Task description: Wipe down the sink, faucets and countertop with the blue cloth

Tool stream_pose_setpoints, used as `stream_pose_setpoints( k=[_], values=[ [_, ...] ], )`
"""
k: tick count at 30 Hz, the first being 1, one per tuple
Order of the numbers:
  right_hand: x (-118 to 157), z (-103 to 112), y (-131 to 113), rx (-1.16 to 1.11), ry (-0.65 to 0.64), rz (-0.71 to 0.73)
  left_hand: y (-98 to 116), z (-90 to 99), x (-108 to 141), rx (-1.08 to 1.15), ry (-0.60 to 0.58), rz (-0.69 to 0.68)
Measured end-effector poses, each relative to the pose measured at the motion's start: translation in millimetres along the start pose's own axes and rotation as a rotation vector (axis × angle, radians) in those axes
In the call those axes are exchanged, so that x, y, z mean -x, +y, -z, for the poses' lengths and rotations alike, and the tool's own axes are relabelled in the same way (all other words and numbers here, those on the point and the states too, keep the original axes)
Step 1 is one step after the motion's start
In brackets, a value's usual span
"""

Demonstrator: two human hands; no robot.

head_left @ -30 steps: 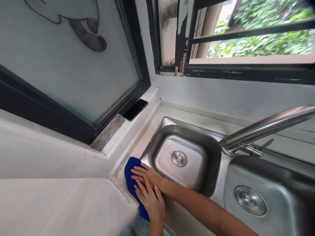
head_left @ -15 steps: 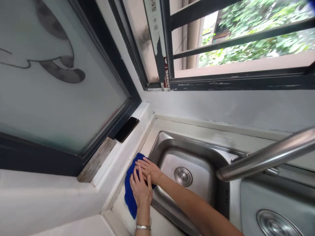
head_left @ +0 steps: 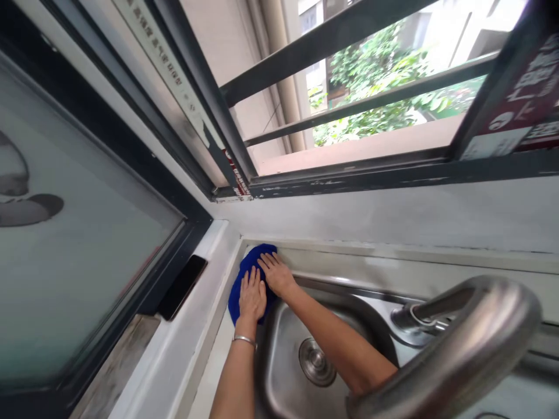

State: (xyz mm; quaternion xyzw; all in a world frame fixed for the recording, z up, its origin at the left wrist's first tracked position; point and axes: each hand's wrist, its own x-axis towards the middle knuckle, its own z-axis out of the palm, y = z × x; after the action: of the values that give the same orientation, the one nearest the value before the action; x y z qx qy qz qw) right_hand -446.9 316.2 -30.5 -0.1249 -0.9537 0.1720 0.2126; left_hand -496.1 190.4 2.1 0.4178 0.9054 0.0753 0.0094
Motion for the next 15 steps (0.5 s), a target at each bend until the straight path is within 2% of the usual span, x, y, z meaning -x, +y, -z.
stream_pose_setpoints(
  k=[3,7,10,15],
  values=[
    [7.6,7.7,15.6,0.04,0.043,-0.099,22.2,-3.2,-24.9,-0.005,-0.025,-0.056],
    [39.8,19.9,27.0,0.099,0.112,-0.231,56.8,-9.9,-34.1,-0.006,-0.047,-0.151],
    [75.7,34.8,37.9,0.158,0.173,-0.344,89.4,-16.6,-26.1,0.017,-0.074,-0.261],
    [138.1,59.0,56.1,0.261,0.273,-0.47,142.1,-25.1,2.5,0.09,-0.078,-0.447]
  ],
)
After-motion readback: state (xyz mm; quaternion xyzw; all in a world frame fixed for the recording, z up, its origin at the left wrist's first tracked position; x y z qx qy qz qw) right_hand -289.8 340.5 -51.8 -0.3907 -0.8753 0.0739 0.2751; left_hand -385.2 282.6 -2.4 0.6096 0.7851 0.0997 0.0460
